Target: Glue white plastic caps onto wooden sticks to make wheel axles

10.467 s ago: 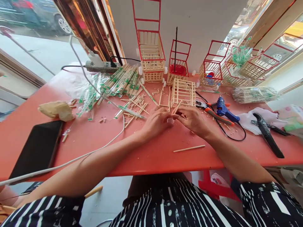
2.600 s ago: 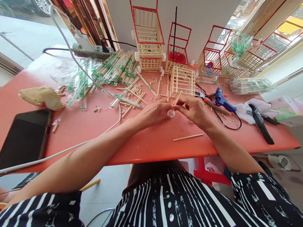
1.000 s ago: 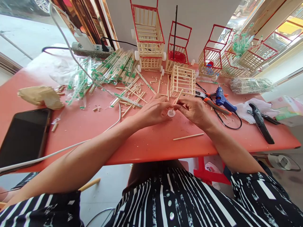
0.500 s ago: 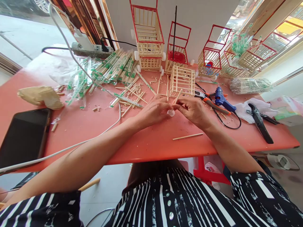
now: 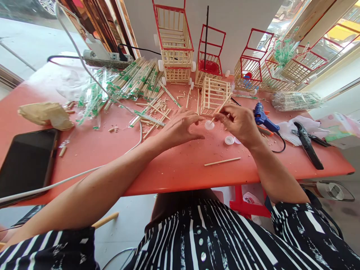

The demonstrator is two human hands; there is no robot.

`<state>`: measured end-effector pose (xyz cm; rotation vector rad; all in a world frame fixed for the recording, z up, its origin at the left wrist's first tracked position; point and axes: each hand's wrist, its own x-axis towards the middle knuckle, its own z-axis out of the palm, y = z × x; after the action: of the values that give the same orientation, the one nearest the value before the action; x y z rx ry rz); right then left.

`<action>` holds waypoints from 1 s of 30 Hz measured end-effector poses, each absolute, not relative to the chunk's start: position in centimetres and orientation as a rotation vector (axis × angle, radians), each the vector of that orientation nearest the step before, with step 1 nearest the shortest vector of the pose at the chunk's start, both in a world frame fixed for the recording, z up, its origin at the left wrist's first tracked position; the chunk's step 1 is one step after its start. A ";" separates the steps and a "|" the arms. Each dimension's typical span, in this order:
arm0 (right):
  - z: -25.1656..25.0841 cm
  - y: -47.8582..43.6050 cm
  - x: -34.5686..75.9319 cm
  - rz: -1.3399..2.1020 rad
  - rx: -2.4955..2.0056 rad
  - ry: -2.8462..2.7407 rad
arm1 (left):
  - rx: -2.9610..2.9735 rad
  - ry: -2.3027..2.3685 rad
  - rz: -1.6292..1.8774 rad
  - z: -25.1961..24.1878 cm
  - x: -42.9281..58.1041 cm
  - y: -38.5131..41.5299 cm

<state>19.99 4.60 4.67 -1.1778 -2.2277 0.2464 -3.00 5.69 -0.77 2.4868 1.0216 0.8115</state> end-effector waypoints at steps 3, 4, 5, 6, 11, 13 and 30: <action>5.3 5.1 21.1 0.156 -1.239 -2.165 | 2.502 1.067 0.774 -0.8 -3.1 5.9; 5.4 5.3 21.4 0.134 -1.248 -2.167 | 2.518 1.070 0.755 -0.8 -3.1 5.9; 5.3 5.5 21.6 0.118 -1.256 -2.176 | 2.536 1.069 0.737 -0.9 -3.1 5.9; 5.3 5.7 21.8 0.104 -1.263 -2.185 | 2.551 1.069 0.724 -1.0 -3.1 6.0; 4.8 6.1 22.1 0.088 -1.326 -2.164 | 2.559 1.096 0.721 -1.3 -3.1 5.8; 4.9 6.0 21.9 0.129 -1.328 -2.175 | 2.548 1.110 0.730 -1.5 -3.1 5.8; 2.1 5.7 18.5 0.226 -1.124 -2.324 | 2.375 1.451 1.081 -0.4 -3.9 6.5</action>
<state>18.48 5.74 2.06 -1.1242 -2.3243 0.2260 -3.88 6.46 -0.43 2.3746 1.4509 1.0812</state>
